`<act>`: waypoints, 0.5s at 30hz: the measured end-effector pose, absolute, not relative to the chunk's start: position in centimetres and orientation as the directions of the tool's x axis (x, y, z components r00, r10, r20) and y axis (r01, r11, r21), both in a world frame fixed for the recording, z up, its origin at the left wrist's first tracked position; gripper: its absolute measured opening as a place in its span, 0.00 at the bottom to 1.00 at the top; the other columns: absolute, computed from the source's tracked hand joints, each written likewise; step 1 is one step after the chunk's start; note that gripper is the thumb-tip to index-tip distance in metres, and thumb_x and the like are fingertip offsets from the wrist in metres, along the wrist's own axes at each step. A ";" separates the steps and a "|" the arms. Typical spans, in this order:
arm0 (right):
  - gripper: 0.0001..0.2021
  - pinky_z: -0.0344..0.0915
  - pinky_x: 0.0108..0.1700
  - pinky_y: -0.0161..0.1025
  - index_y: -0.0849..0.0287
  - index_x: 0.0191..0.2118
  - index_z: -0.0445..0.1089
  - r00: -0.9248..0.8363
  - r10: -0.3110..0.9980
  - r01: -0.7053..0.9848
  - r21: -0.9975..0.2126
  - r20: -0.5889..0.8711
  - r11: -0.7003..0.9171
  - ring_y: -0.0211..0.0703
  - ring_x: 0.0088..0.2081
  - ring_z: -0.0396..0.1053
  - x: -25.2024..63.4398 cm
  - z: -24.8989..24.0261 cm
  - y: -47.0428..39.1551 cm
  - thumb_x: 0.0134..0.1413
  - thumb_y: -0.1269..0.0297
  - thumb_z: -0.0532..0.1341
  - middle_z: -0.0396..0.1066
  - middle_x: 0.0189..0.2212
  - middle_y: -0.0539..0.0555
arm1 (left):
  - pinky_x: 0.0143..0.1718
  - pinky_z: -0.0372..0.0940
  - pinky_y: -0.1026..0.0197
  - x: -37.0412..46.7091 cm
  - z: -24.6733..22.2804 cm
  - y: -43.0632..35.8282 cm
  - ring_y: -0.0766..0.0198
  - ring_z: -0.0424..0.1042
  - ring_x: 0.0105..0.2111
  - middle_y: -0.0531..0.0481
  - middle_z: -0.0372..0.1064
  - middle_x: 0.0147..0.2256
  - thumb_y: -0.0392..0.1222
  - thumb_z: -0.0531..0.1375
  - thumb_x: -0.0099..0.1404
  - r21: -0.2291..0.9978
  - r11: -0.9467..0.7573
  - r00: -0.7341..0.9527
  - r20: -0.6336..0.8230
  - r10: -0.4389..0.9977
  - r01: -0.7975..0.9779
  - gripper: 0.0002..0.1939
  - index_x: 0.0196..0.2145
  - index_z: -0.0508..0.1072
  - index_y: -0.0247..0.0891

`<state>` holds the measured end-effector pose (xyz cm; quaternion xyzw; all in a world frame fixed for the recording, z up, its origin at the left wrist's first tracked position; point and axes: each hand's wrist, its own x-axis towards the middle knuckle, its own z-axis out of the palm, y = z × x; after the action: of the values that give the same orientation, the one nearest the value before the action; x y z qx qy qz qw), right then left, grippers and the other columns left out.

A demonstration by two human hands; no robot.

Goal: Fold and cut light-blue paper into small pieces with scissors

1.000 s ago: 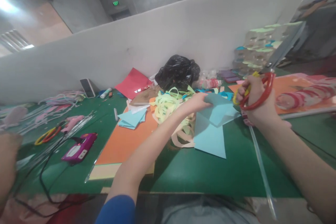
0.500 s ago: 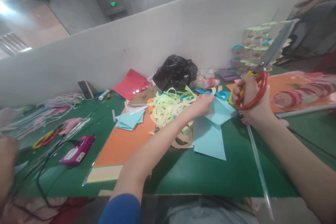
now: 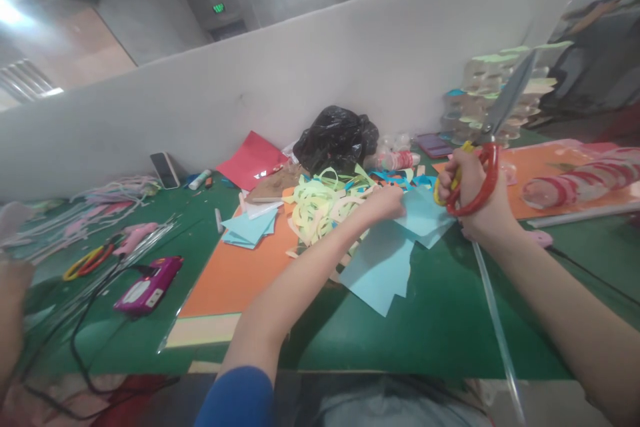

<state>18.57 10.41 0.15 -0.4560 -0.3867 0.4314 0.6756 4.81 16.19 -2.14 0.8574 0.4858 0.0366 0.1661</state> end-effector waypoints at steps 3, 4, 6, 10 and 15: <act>0.11 0.52 0.16 0.31 0.56 0.26 0.61 0.329 0.935 -0.219 -0.952 0.133 0.213 0.32 0.16 0.58 18.6 0.0 10.4 0.53 0.57 0.61 0.59 0.17 0.45 | 0.50 0.63 0.54 4.4 -2.6 16.8 0.50 0.71 0.46 0.42 0.74 0.42 0.35 0.61 0.58 0.395 -0.461 0.506 -0.013 0.862 0.795 0.07 0.36 0.72 0.37; 0.11 0.53 0.16 0.31 0.55 0.26 0.61 0.330 0.934 -0.214 -0.952 0.138 0.217 0.33 0.16 0.58 18.6 -0.1 10.5 0.53 0.57 0.61 0.59 0.17 0.45 | 0.49 0.64 0.55 4.2 -2.7 17.0 0.52 0.71 0.46 0.43 0.73 0.43 0.36 0.60 0.59 0.441 -0.461 0.507 0.015 0.862 0.770 0.07 0.38 0.71 0.37; 0.12 0.53 0.17 0.31 0.55 0.26 0.61 0.335 0.932 -0.197 -0.957 0.141 0.215 0.33 0.16 0.58 18.7 -0.2 10.6 0.54 0.56 0.61 0.59 0.17 0.45 | 0.45 0.64 0.59 3.7 -2.6 17.1 0.57 0.71 0.42 0.47 0.72 0.41 0.36 0.58 0.59 0.524 -0.456 0.506 0.056 0.861 0.719 0.06 0.36 0.70 0.38; 0.13 0.54 0.17 0.32 0.55 0.27 0.62 0.323 0.941 -0.186 -0.968 0.101 0.168 0.34 0.17 0.59 18.8 -0.4 10.7 0.54 0.54 0.62 0.61 0.18 0.46 | 0.39 0.61 0.61 1.9 -1.2 16.3 0.62 0.66 0.35 0.53 0.66 0.32 0.39 0.57 0.60 0.615 -0.411 0.433 0.123 0.893 0.673 0.04 0.31 0.64 0.39; 0.19 0.53 0.17 0.32 0.57 0.24 0.62 0.266 0.958 0.088 -0.992 0.110 0.090 0.33 0.17 0.58 18.3 -0.6 10.1 0.59 0.50 0.59 0.61 0.16 0.48 | 0.36 0.58 0.62 -2.4 0.5 13.8 0.64 0.63 0.34 0.54 0.62 0.32 0.47 0.57 0.64 0.693 -0.366 0.271 0.248 0.930 0.621 0.09 0.33 0.61 0.40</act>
<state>18.26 10.09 -0.56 -0.5560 -0.4699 0.3821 0.5692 -2.42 13.81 0.45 0.7605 0.5099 0.3233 0.2388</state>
